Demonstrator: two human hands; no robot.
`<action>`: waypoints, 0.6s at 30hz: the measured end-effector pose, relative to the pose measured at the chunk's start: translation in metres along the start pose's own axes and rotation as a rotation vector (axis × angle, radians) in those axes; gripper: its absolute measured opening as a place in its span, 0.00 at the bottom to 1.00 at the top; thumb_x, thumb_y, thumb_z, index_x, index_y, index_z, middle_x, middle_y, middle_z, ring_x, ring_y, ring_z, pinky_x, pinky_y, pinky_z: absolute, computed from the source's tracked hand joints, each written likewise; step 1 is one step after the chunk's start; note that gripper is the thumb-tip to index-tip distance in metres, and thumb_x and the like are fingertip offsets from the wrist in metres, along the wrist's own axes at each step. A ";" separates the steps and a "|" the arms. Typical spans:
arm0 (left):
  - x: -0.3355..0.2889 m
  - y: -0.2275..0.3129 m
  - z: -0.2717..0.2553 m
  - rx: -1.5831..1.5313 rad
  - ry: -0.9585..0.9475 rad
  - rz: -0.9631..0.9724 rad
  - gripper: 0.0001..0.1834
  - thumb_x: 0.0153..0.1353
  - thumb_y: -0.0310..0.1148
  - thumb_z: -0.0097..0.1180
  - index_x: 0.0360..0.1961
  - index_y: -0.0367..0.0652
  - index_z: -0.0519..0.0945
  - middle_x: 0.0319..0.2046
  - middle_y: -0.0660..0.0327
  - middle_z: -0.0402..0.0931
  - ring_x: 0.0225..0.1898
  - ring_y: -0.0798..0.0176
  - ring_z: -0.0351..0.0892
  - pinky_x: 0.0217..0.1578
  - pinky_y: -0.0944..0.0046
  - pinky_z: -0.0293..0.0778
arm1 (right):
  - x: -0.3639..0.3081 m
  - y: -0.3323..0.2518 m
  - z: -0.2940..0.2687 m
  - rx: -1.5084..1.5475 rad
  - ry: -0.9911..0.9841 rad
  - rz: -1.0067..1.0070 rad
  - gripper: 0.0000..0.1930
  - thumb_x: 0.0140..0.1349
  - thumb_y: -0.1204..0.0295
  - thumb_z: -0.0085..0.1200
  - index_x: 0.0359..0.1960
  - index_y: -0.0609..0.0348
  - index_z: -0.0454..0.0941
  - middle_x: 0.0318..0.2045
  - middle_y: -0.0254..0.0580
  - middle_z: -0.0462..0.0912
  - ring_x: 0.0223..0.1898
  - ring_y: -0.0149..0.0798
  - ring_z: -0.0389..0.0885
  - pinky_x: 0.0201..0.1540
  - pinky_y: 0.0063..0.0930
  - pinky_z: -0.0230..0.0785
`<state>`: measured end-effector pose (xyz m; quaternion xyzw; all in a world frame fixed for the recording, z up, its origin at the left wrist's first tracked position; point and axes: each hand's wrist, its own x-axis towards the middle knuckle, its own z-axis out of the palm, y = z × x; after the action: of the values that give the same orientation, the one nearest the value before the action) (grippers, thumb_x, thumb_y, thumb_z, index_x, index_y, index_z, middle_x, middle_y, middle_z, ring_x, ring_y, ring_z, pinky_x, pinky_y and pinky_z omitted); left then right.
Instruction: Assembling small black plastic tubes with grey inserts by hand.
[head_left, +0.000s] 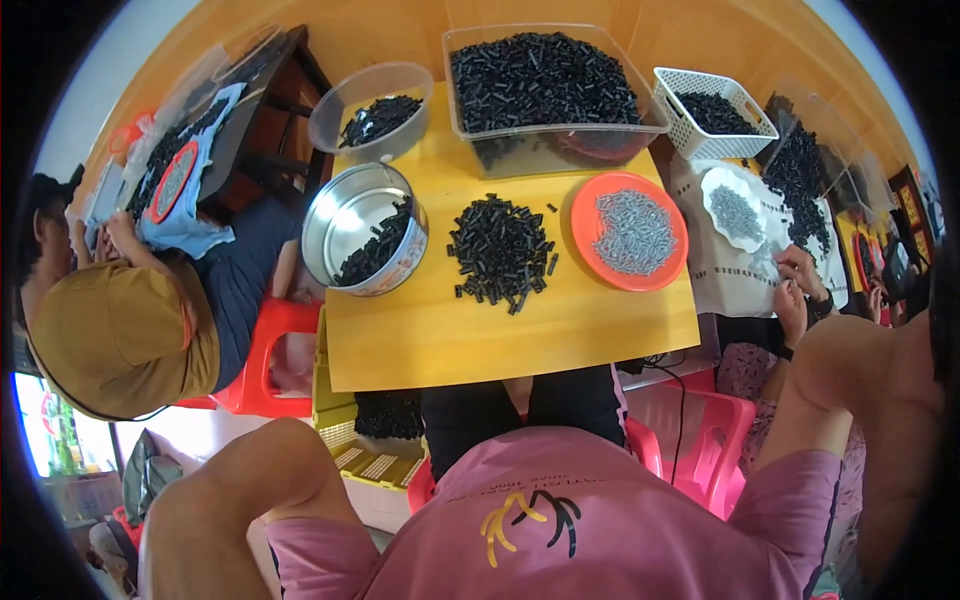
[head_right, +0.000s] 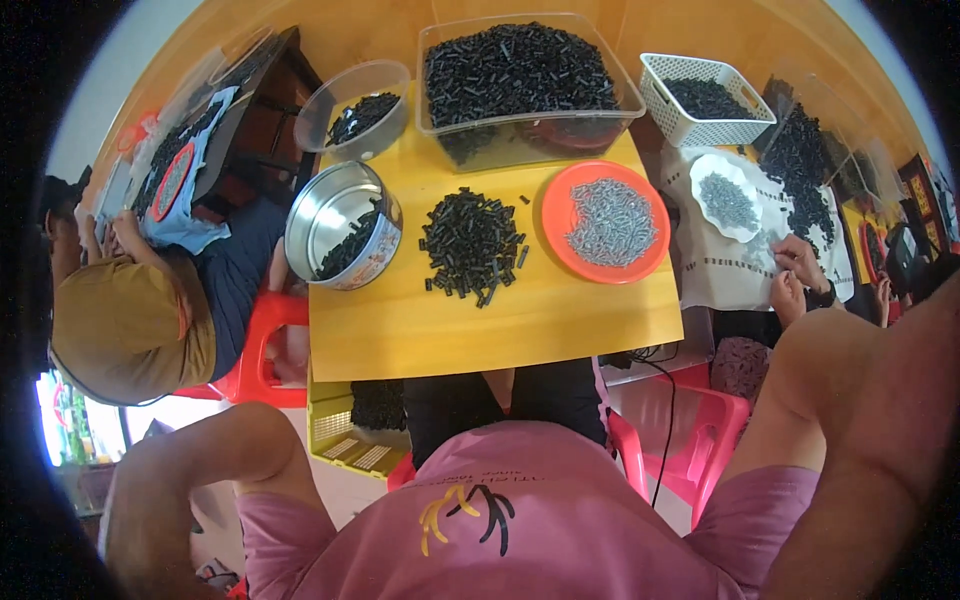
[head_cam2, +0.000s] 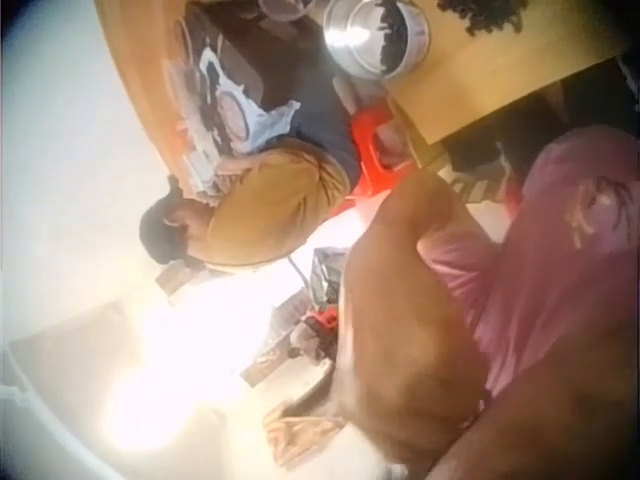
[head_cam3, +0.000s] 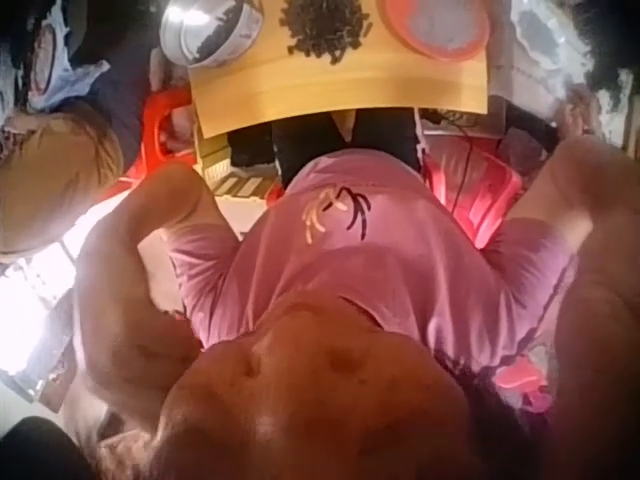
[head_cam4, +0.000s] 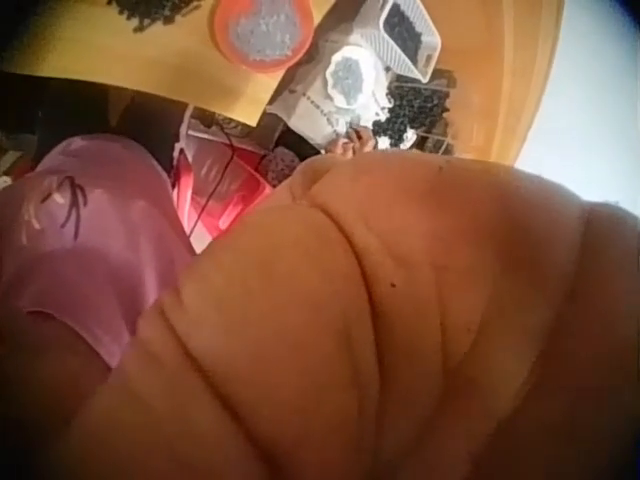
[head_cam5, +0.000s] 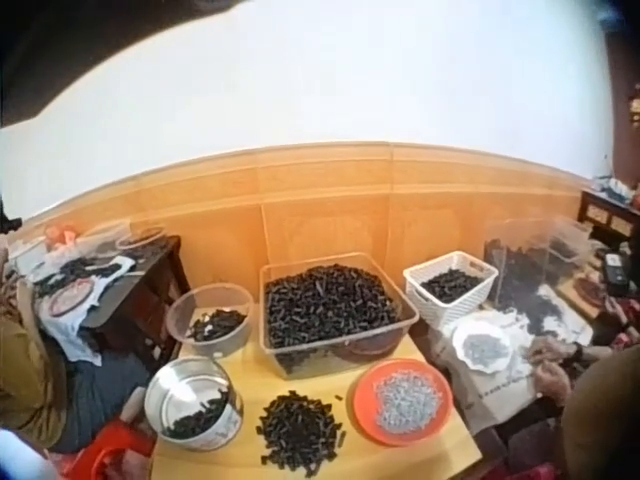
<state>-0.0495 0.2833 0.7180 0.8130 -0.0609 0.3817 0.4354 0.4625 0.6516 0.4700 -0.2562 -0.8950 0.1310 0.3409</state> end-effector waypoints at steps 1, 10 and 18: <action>-0.007 -0.005 0.008 0.059 0.034 0.079 0.12 0.61 0.28 0.38 0.32 0.42 0.76 0.20 0.62 0.69 0.18 0.68 0.69 0.20 0.69 0.63 | 0.003 0.013 0.002 -0.011 -0.014 0.012 0.21 0.59 0.71 0.51 0.52 0.69 0.66 0.52 0.56 0.72 0.52 0.48 0.73 0.54 0.39 0.66; -0.020 0.004 -0.005 -0.173 0.176 -0.067 0.27 0.62 0.27 0.44 0.63 0.52 0.62 0.23 0.55 0.74 0.19 0.61 0.74 0.18 0.68 0.70 | 0.031 0.053 0.040 -0.125 -0.134 0.007 0.24 0.58 0.73 0.52 0.55 0.71 0.66 0.53 0.57 0.72 0.53 0.48 0.73 0.55 0.39 0.65; -0.050 -0.016 -0.007 -0.055 0.113 -0.130 0.13 0.62 0.31 0.48 0.47 0.41 0.73 0.27 0.52 0.76 0.24 0.58 0.77 0.20 0.69 0.71 | 0.051 0.100 0.015 0.002 -0.071 -0.009 0.08 0.59 0.71 0.52 0.37 0.61 0.71 0.49 0.50 0.75 0.52 0.46 0.74 0.55 0.36 0.65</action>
<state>-0.0817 0.2869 0.6755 0.7802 0.0063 0.3962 0.4840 0.4570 0.7625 0.4460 -0.2469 -0.9076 0.1393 0.3098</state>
